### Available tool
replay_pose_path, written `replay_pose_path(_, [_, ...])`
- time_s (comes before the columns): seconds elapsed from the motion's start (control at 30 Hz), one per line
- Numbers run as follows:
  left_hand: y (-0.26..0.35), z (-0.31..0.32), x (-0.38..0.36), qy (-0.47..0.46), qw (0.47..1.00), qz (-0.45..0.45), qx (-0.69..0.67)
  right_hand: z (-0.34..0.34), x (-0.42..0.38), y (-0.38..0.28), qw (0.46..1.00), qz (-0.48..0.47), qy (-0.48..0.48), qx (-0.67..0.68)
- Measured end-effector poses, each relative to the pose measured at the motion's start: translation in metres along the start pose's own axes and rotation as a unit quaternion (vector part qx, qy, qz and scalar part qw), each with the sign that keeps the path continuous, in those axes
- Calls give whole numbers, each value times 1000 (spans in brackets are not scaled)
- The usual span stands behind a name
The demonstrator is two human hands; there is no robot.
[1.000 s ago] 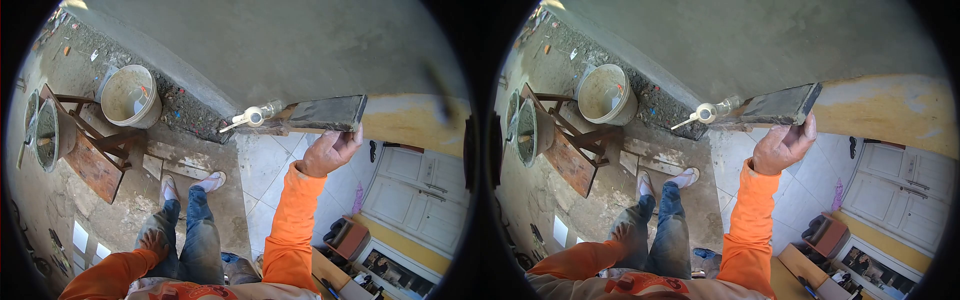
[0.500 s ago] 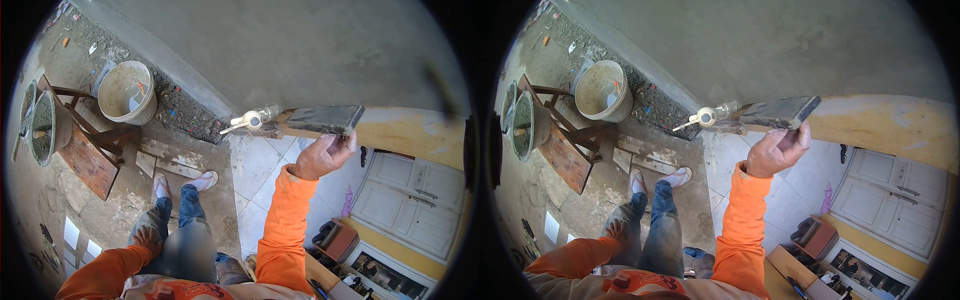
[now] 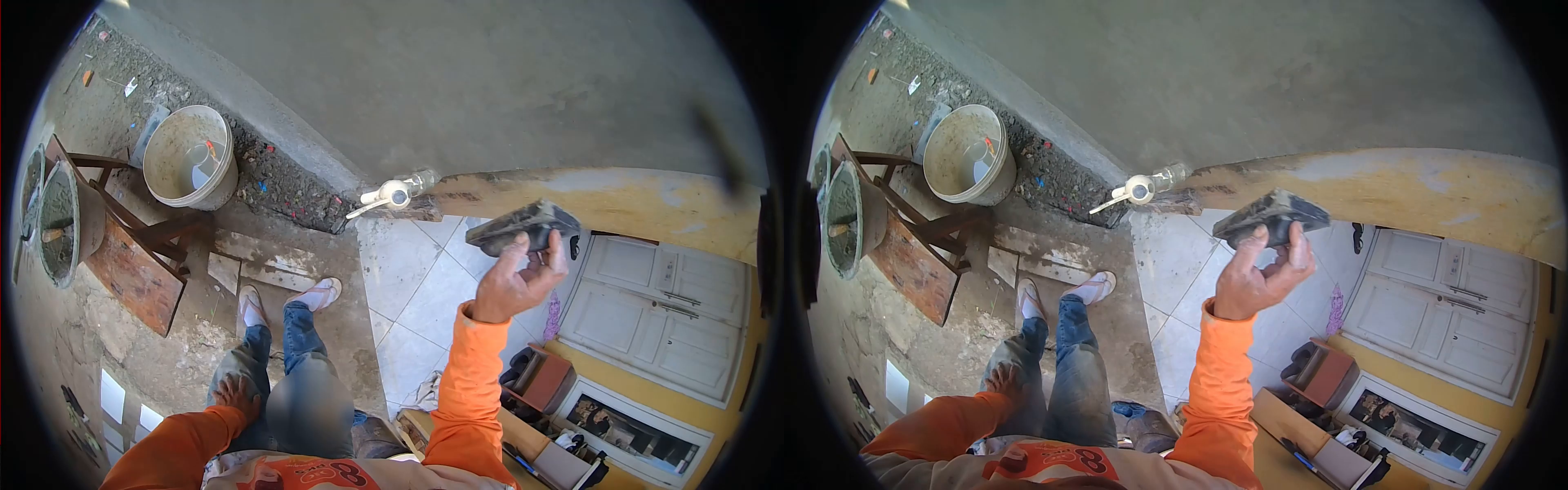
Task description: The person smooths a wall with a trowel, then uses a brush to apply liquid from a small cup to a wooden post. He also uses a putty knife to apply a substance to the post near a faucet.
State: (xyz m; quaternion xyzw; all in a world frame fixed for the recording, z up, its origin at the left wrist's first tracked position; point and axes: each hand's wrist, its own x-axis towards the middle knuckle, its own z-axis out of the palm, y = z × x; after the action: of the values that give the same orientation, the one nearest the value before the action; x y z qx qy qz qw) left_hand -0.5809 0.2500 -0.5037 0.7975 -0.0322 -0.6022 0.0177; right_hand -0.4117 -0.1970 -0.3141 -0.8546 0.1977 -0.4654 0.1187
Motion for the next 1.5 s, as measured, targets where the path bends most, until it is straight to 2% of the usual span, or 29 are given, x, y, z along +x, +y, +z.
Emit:
replay_pose_path(0.03, [0, -2, 0, 2, 1000, 2, 3, 6, -9, 0, 999, 11, -11, -37])
replay_pose_path(0.13, [-3, -11, -5, 6, 1000, -12, 17, 24, -27, -5, 986, 109, 89, 85])
replay_pose_path(0.2, [-13, -14, -2, 57, 996, 61, -23, 5, -34, -32, 969, 172, 134, 117])
replay_pose_path(0.23, [-17, -11, 6, 154, 979, 129, -20, -9, -39, -45, 949, 221, 168, 148])
replay_pose_path(0.27, [-10, -22, 10, 225, 944, 224, -93, -22, -49, -54, 949, 231, 155, 147])
replay_pose_path(0.3, [16, -55, -13, 307, 891, 310, -122, -30, -53, -68, 920, 272, 144, 243])
replay_pose_path(0.33, [46, -92, -30, 356, 837, 388, -151, -43, -58, -75, 895, 334, 90, 282])
replay_pose_path(0.37, [85, -144, -61, 376, 797, 439, -173, -50, -65, -81, 860, 391, 37, 325])
replay_pose_path(0.4, [113, -188, -82, 440, 749, 476, -137, -51, -68, -90, 748, 483, 52, 452])
replay_pose_path(0.43, [142, -237, -105, 502, 675, 523, -137, -48, -71, -99, 610, 546, 66, 570])
replay_pose_path(0.5, [189, -330, -148, 592, 582, 539, -142, -31, -70, -122, 549, 573, 97, 600])
replay_pose_path(0.53, [212, -374, -166, 641, 507, 554, -157, -24, -62, -134, 569, 550, 85, 606])
replay_pose_path(0.57, [234, -414, -199, 689, 456, 546, -140, -14, -51, -142, 591, 523, 75, 610])
replay_pose_path(0.63, [269, -489, -252, 772, 323, 541, -89, 7, -16, -139, 619, 493, 159, 590])
replay_pose_path(0.7, [291, -538, -303, 809, 247, 527, -79, 34, 15, -128, 643, 521, 242, 506])
replay_pose_path(0.77, [313, -569, -339, 817, 185, 541, -76, 70, 30, -124, 609, 563, 281, 483])
replay_pose_path(0.83, [322, -604, -364, 798, 179, 571, -64, 86, 37, -125, 571, 600, 320, 459])
replay_pose_path(0.9, [333, -646, -380, 825, 106, 554, 40, 94, 46, -123, 581, 665, 321, 343])
replay_pose_path(0.93, [343, -659, -376, 848, 51, 526, 38, 98, 51, -119, 577, 667, 329, 338])
replay_pose_path(1.03, [344, -660, -373, 847, 55, 526, 52, 105, 67, -104, 588, 672, 365, 264])
replay_pose_path(1.1, [344, -675, -371, 840, 38, 539, 50, 112, 69, -105, 583, 652, 389, 287])
replay_pose_path(1.17, [343, -668, -373, 842, 51, 535, 48, 140, 60, -119, 625, 608, 372, 318])
replay_pose_path(1.2, [342, -672, -375, 833, 34, 549, 63, 162, 49, -135, 665, 596, 319, 318])
replay_pose_path(1.23, [340, -673, -376, 831, 36, 552, 62, 161, 46, -155, 664, 634, 226, 326])
replay_pose_path(1.3, [341, -674, -375, 836, 59, 543, 52, 159, 40, -148, 666, 621, 289, 296])
replay_pose_path(1.33, [341, -671, -372, 836, 60, 543, 51, 147, 41, -131, 666, 621, 289, 295])
replay_pose_path(1.4, [343, -658, -371, 838, 76, 539, 33, 120, 52, -94, 603, 632, 407, 267])
replay_pose_path(1.43, [345, -655, -374, 838, 82, 538, 23, 125, 52, -98, 600, 632, 409, 269])
replay_pose_path(1.5, [344, -664, -372, 840, 59, 538, 32, 143, 56, -115, 581, 671, 328, 324])
